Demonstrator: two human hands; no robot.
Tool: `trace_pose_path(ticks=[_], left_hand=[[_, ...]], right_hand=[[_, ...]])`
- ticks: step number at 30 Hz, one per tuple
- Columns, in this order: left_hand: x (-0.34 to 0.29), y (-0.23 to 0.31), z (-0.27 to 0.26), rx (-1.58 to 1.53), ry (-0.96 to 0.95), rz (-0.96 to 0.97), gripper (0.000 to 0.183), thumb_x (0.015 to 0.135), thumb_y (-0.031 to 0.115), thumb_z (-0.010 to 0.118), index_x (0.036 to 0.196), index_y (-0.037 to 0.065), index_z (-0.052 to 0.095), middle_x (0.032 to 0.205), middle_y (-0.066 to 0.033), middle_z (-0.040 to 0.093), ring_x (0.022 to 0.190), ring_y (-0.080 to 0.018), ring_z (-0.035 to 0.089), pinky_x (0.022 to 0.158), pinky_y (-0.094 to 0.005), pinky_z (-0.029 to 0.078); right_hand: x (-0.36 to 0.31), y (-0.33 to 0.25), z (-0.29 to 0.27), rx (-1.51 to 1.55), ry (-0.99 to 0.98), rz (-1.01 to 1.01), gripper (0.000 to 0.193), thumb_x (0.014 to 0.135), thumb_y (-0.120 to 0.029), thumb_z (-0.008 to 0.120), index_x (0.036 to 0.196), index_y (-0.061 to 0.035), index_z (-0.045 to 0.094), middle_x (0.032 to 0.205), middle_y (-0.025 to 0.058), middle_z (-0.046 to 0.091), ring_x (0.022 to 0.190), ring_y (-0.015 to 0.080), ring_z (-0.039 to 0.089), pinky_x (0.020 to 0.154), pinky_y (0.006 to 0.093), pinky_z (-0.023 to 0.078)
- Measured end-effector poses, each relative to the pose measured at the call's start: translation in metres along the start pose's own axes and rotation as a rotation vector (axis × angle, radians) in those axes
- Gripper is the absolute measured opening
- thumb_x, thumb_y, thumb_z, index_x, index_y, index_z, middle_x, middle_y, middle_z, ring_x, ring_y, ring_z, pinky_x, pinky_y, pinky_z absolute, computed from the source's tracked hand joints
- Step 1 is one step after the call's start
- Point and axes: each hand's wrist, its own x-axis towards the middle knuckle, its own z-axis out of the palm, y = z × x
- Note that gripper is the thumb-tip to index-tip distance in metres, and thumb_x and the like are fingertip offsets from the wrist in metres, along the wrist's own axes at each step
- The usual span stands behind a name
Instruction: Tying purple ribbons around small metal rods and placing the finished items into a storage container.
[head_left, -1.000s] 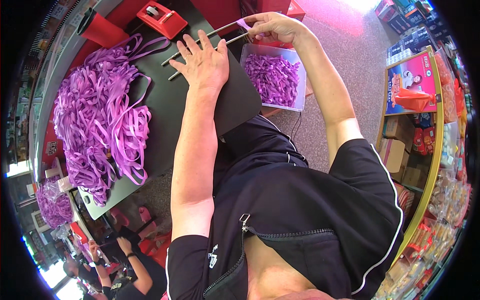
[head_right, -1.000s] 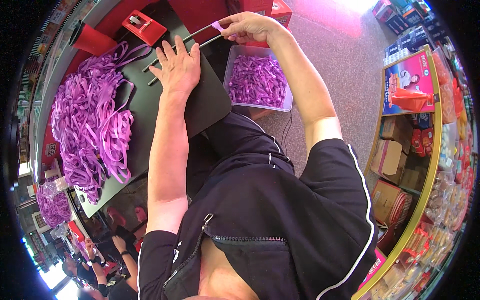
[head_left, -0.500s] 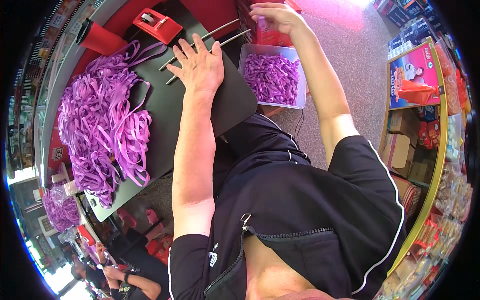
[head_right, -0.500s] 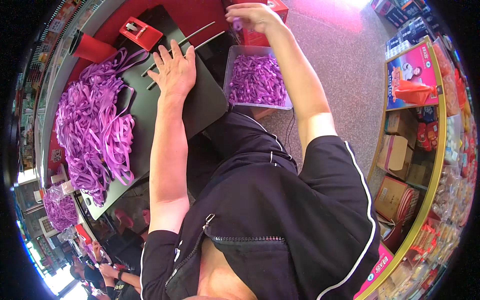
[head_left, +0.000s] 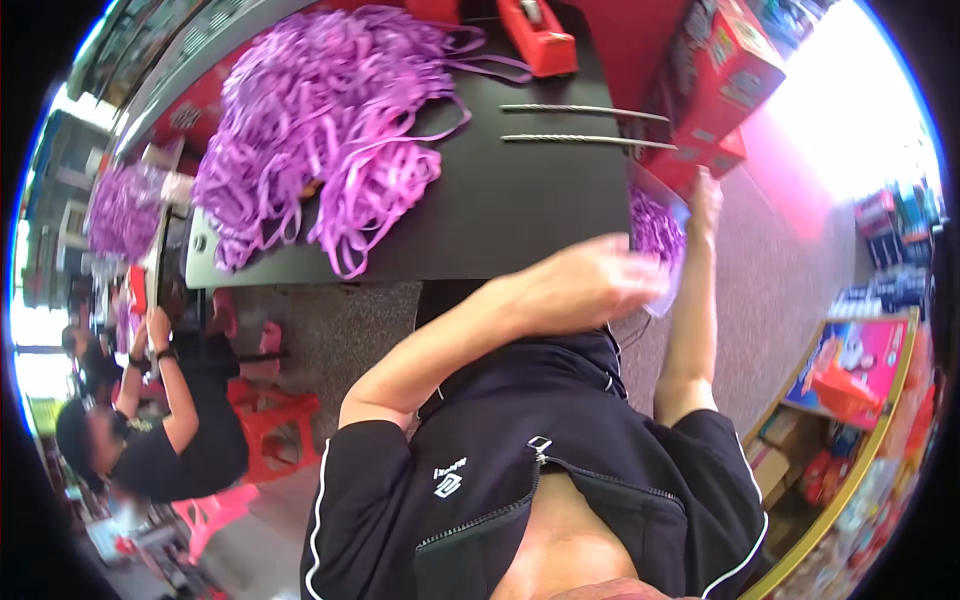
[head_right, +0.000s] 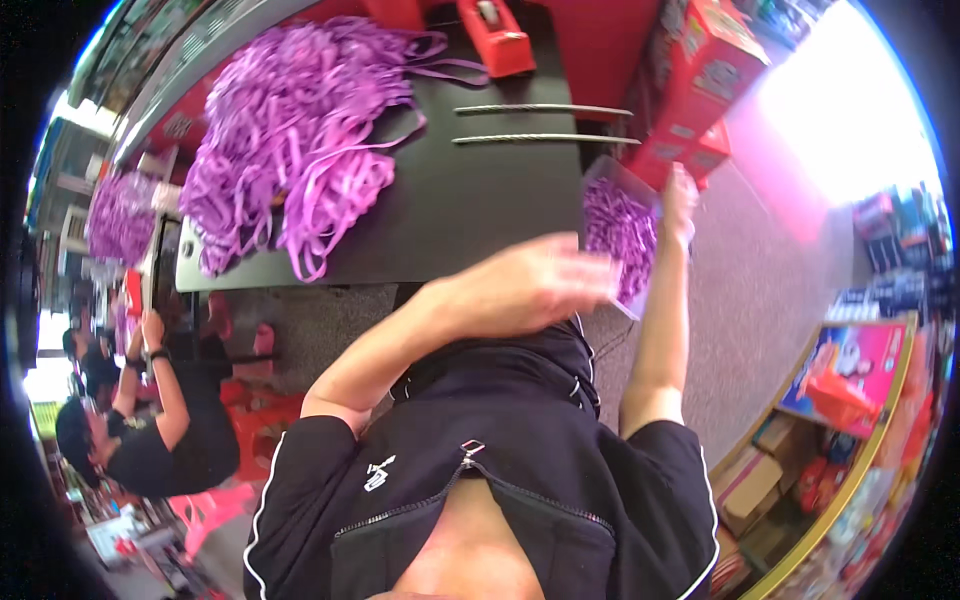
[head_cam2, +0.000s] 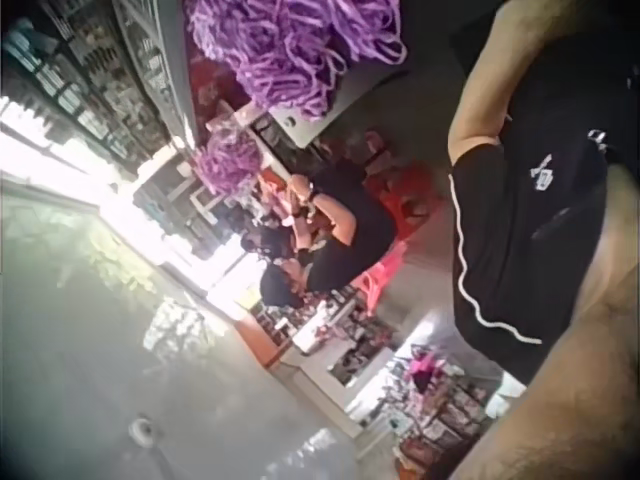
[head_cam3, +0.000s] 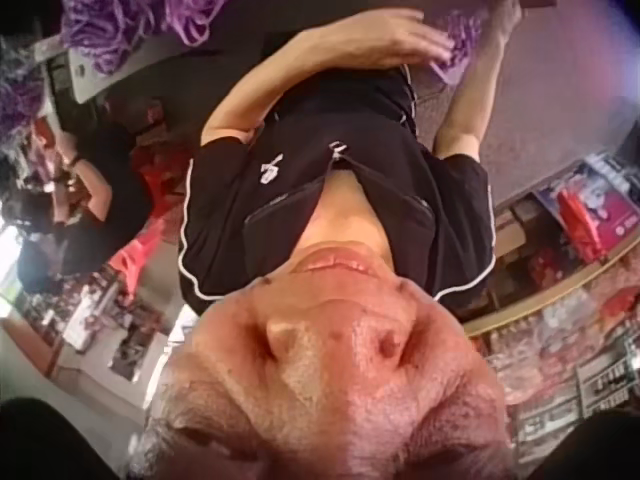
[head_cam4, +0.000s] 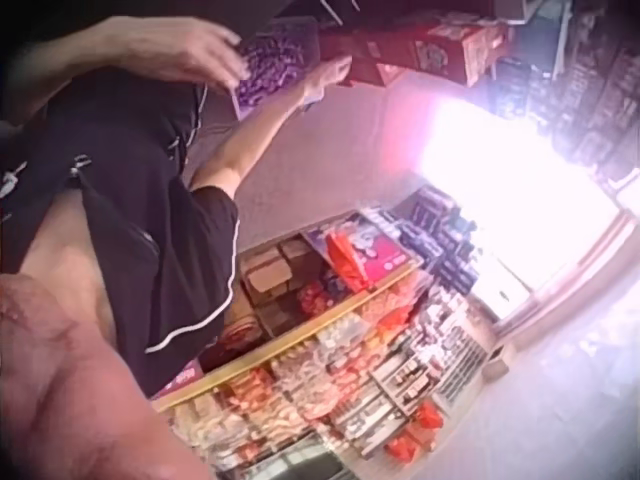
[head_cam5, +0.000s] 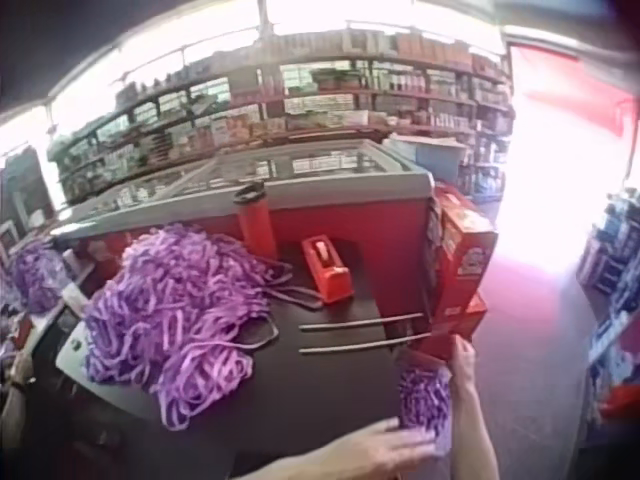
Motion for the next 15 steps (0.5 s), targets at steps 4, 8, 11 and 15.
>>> trace_pose_path(ticks=[4,8,11,15], left_hand=[[-0.076,0.03,-0.003,-0.365,0.088,-0.234,0.022,0.086,0.008,0.062,0.108,0.008,0.066,0.097,-0.0086,0.066,0.092,-0.0251,0.062,0.082,-0.0377,0.048],[-0.142,0.045,0.001,-0.489,0.17,-0.521,0.022,0.086,0.007,0.063,0.108,0.008,0.067,0.081,-0.0051,0.066,0.079,-0.0164,0.063,0.071,-0.0301,0.05],[-0.173,0.042,0.008,-0.504,0.317,-0.911,0.02,0.087,0.011,0.064,0.106,0.006,0.068,0.077,-0.0033,0.065,0.077,-0.011,0.06,0.069,-0.0278,0.049],[-0.205,0.046,0.014,-0.484,0.397,-1.224,0.026,0.087,0.015,0.065,0.111,0.004,0.064,0.08,-0.0021,0.063,0.074,-0.0086,0.057,0.069,-0.0256,0.048]], right_hand=[[0.032,-0.181,-0.066,0.671,0.193,0.3,0.029,0.096,-0.022,0.05,0.109,-0.001,0.065,0.105,0.0107,0.067,0.091,0.0124,0.061,0.079,0.0264,0.047],[0.027,-0.307,-0.079,0.534,-0.233,-0.125,0.028,0.095,-0.021,0.052,0.107,0.0,0.066,0.093,0.0057,0.068,0.08,0.0089,0.058,0.076,0.0239,0.046],[0.022,-0.368,-0.044,0.358,-0.648,-0.306,0.021,0.09,-0.019,0.059,0.101,-0.0045,0.069,0.088,0.0044,0.069,0.073,0.0091,0.059,0.069,0.0241,0.047],[0.02,-0.4,0.045,0.007,-0.899,-0.467,0.034,0.082,-0.033,0.063,0.087,0.0002,0.069,0.088,0.0157,0.067,0.082,0.0308,0.064,0.078,0.0373,0.048]])
